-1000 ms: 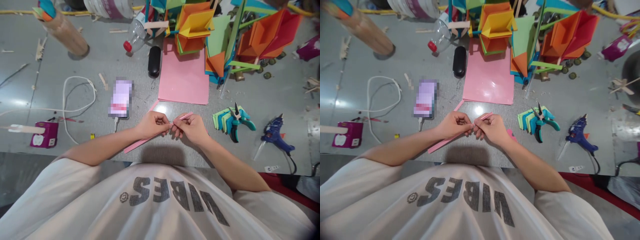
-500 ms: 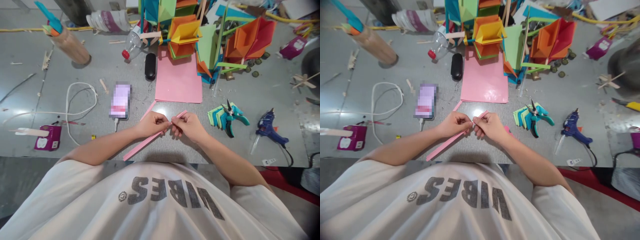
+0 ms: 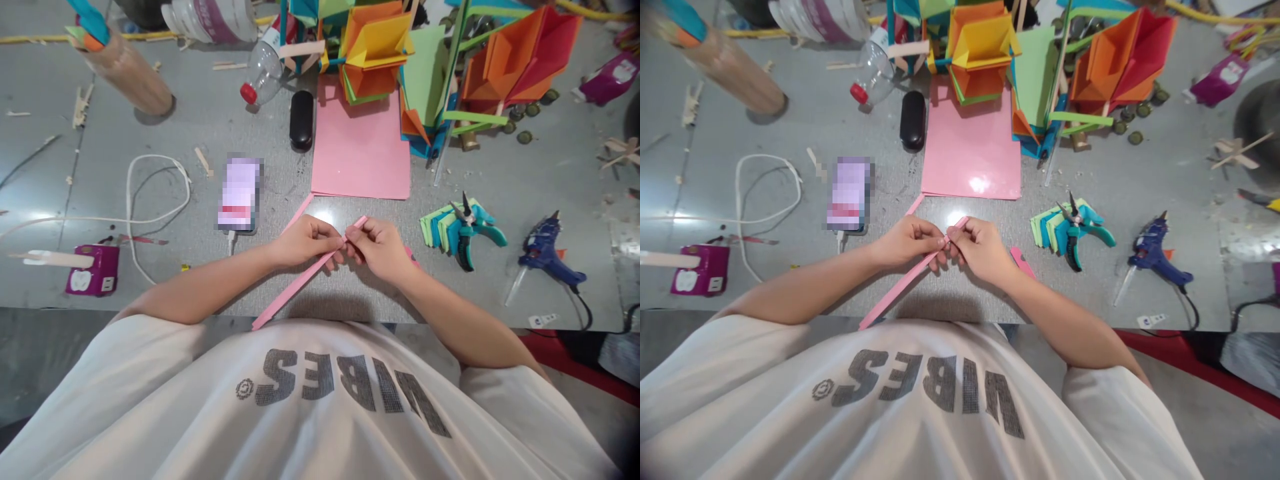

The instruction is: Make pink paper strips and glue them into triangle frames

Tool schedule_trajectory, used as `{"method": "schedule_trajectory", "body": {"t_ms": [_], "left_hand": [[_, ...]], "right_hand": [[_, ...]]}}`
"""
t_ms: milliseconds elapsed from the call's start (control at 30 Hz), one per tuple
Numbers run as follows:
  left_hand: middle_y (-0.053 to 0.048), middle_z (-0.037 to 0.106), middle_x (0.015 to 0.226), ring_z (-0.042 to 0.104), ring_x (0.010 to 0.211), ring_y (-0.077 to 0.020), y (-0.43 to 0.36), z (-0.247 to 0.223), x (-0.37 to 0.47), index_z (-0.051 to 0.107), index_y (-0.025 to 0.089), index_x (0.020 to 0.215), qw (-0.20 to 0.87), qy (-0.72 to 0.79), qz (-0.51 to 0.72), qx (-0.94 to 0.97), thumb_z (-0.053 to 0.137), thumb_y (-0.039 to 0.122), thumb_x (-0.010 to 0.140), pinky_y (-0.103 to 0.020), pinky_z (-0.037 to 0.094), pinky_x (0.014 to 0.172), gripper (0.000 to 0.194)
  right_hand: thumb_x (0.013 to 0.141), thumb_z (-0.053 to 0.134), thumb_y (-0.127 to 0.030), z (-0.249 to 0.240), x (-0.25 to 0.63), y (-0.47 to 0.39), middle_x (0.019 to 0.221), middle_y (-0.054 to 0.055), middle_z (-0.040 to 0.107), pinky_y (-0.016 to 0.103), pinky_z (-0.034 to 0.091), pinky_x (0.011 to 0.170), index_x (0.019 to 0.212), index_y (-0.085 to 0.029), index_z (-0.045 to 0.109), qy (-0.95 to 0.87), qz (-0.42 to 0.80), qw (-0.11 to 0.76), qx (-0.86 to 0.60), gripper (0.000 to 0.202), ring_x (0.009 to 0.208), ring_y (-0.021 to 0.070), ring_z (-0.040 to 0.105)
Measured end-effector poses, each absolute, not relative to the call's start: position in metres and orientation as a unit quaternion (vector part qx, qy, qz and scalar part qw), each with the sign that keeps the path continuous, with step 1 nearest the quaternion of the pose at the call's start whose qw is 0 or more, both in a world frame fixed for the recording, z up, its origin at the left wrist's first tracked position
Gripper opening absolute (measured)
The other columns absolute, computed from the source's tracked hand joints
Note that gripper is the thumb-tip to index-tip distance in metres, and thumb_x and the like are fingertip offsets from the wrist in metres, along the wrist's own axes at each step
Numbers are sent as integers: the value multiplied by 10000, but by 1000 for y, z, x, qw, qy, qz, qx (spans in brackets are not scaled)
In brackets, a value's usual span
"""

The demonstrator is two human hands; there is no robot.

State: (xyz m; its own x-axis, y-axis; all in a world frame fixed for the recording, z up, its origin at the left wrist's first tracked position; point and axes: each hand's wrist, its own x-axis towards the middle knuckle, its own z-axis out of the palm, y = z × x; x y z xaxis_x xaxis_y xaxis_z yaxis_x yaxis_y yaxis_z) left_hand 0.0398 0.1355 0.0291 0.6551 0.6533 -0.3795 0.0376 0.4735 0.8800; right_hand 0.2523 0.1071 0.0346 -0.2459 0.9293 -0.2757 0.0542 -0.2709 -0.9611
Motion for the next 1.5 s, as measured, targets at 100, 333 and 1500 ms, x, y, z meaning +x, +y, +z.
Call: {"method": "schedule_trajectory", "body": {"t_ms": [100, 333, 1500], "left_hand": [[-99, 811, 734, 780, 587, -166, 135, 29, 39, 780, 106, 821, 755, 384, 219, 485, 916, 357, 917, -278, 693, 585, 302], [-76, 784, 666, 751, 561, -134, 133, 27, 36, 781, 111, 768, 698, 407, 230, 543, 861, 254, 927, -236, 671, 589, 227], [-115, 809, 686, 756, 554, -151, 137, 29, 35, 773, 104, 721, 754, 416, 200, 468, 995, 290, 801, -252, 673, 572, 301]], "right_hand": [[875, 849, -834, 39, 255, 108, 607, 9, 683, 258, 423, 432, 753, -219, 687, -487, 604, 342, -530, 648, 454, 103, 538], [761, 946, -827, 37, 260, 114, 631, 27, 728, 241, 460, 401, 781, -199, 740, -441, 614, 370, -540, 661, 455, 110, 595], [789, 982, -723, 33, 262, 117, 648, 8, 724, 234, 494, 439, 848, -203, 723, -474, 650, 348, -482, 584, 481, 115, 626]]}}
